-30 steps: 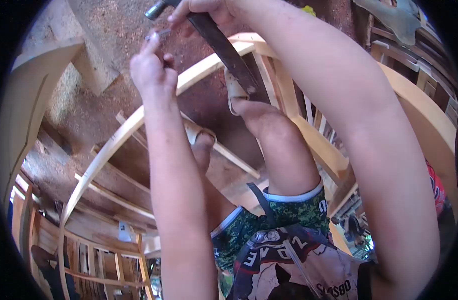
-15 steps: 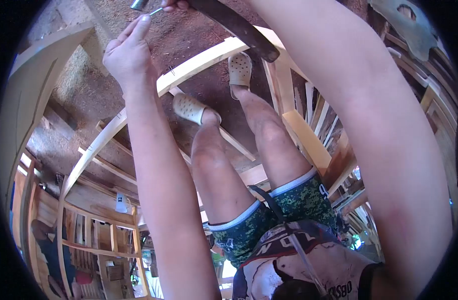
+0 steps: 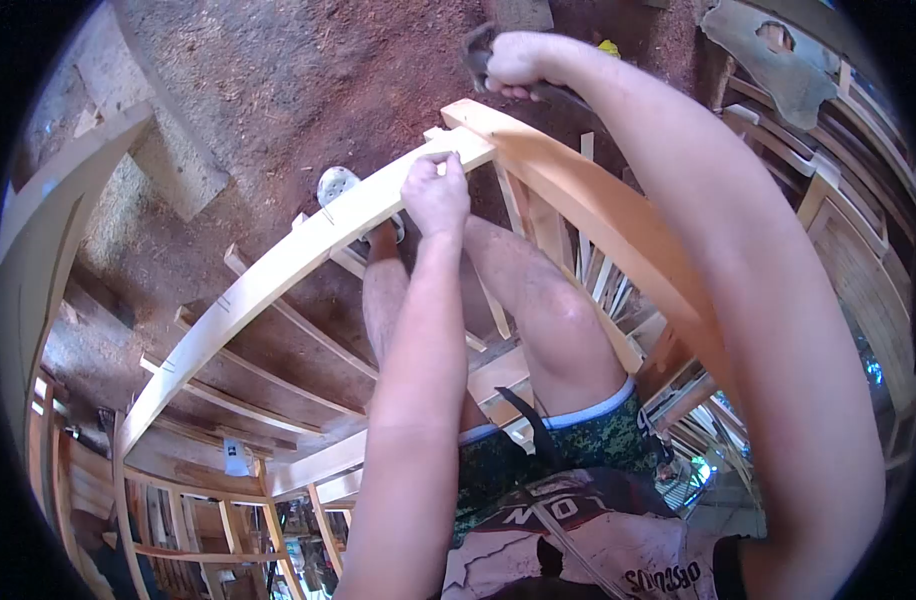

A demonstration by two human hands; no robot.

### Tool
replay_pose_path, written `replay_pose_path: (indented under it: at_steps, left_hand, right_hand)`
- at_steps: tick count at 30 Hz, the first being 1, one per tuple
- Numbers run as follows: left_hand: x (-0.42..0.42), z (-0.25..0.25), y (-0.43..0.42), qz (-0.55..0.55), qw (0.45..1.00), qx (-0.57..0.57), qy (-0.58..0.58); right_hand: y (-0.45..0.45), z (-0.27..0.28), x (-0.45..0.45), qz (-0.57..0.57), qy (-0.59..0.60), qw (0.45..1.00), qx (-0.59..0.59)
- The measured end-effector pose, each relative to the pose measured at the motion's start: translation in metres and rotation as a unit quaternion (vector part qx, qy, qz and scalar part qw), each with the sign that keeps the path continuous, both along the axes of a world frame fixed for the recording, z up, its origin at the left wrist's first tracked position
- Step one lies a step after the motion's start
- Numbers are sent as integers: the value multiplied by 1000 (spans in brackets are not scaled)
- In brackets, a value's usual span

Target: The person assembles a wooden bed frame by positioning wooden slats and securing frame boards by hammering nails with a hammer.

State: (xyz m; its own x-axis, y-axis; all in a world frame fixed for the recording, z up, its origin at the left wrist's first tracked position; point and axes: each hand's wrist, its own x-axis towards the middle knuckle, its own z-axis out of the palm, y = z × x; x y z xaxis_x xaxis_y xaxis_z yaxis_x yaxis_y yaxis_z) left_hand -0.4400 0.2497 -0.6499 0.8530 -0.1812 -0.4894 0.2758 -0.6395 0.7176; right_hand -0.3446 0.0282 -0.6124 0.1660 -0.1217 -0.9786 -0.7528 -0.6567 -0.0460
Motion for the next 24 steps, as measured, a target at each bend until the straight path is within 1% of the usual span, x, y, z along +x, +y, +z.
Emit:
replay_pose_path:
  at_steps: [1,2,3,5,7,10,11,13,15,18,22,24]
  left_hand:
    - [-12,-4,-4,-7,999,13,38]
    - [-22,-11,-8,-50,997,30,44]
    - [-26,-12,-14,-66,995,30,71]
    - [-42,-32,-26,-105,994,19,25]
    - [-47,-40,-39,-129,991,20,38]
    - [-51,-40,-49,-155,986,25,52]
    - [-48,-41,-52,-156,986,26,44]
    - [-43,-44,-53,-180,981,47,50]
    - [-39,-46,-54,-204,975,65,55]
    - [-35,-51,-52,-214,974,47,64]
    - [-35,-57,-48,-213,975,18,53]
    - [-34,-57,-47,-216,975,14,57]
  right_hand:
    - [-6,-8,-7,28,22,999,14]
    - [-11,-16,-18,28,32,999,17]
    - [-14,-29,-28,2,38,999,8]
    - [-13,-49,-40,76,34,996,-8]
    - [-10,-72,-60,109,-43,993,-32]
    - [-4,-94,-82,81,-25,996,-40]
    - [-3,-98,-84,76,-25,996,-48]
    - [0,-96,-82,57,24,997,-35]
    - [4,-97,-83,44,28,998,-33]
    - [8,-103,-82,46,66,996,-33]
    - [17,-102,-76,20,58,996,-62]
    - [20,-103,-76,48,73,995,-49]
